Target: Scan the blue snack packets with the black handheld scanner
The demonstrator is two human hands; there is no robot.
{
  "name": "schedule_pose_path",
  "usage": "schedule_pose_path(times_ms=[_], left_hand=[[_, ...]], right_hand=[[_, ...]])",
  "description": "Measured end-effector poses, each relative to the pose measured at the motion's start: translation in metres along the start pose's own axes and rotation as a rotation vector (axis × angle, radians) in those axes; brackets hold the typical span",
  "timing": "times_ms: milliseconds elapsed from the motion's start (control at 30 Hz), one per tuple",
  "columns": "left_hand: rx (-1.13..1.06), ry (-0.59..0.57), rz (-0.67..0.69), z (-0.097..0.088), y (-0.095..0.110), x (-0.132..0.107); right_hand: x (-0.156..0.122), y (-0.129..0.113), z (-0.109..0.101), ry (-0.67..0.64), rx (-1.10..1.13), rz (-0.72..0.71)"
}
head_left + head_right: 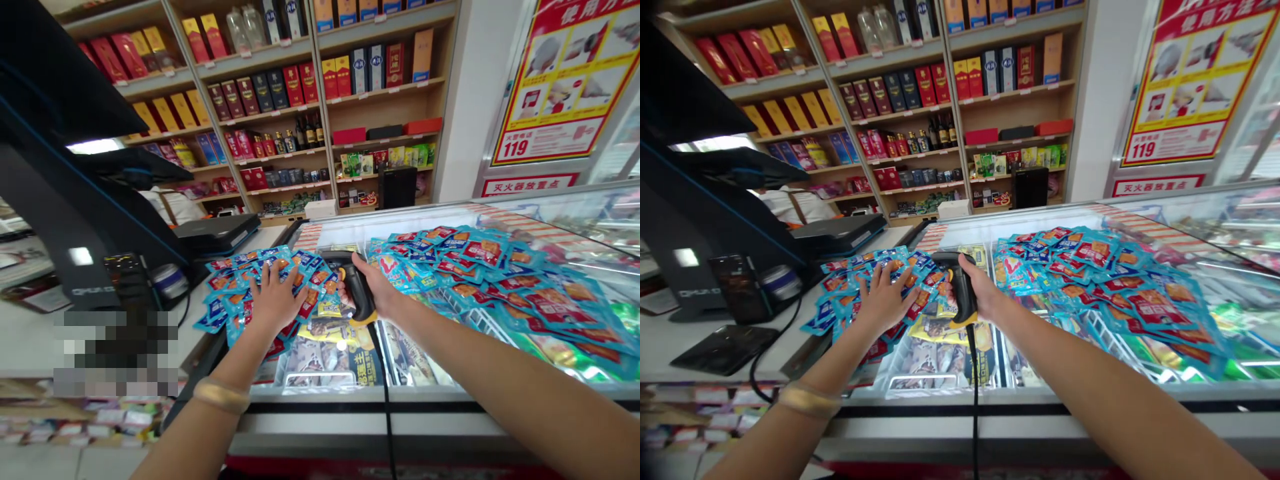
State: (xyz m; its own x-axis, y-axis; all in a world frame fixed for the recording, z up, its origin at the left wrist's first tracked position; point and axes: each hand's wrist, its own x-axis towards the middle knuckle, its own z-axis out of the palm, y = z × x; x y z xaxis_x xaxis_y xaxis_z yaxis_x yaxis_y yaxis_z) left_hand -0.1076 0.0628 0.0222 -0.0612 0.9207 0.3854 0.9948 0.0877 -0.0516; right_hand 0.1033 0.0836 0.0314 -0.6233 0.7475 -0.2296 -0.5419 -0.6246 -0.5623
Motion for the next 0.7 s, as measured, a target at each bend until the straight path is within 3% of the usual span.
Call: schedule_pose_path(times_ms=[200,433,567,700], left_hand=[[0.033,-0.012,0.010,0.002,0.001,-0.002],[-0.029,0.052,0.047,-0.013,0.014,0.000],[-0.114,0.067,0.113,-0.018,0.044,0.008],[-0.248,0.051,0.220,-0.017,0.091,0.019]], right_hand=[[0.011,0.014,0.000,0.002,-0.009,0.037],[-0.003,-0.005,-0.008,-0.002,-0.003,-0.007],[-0.029,-0.029,-0.016,0.027,-0.004,-0.084],[-0.062,-0.059,-0.037,0.111,-0.011,-0.196]])
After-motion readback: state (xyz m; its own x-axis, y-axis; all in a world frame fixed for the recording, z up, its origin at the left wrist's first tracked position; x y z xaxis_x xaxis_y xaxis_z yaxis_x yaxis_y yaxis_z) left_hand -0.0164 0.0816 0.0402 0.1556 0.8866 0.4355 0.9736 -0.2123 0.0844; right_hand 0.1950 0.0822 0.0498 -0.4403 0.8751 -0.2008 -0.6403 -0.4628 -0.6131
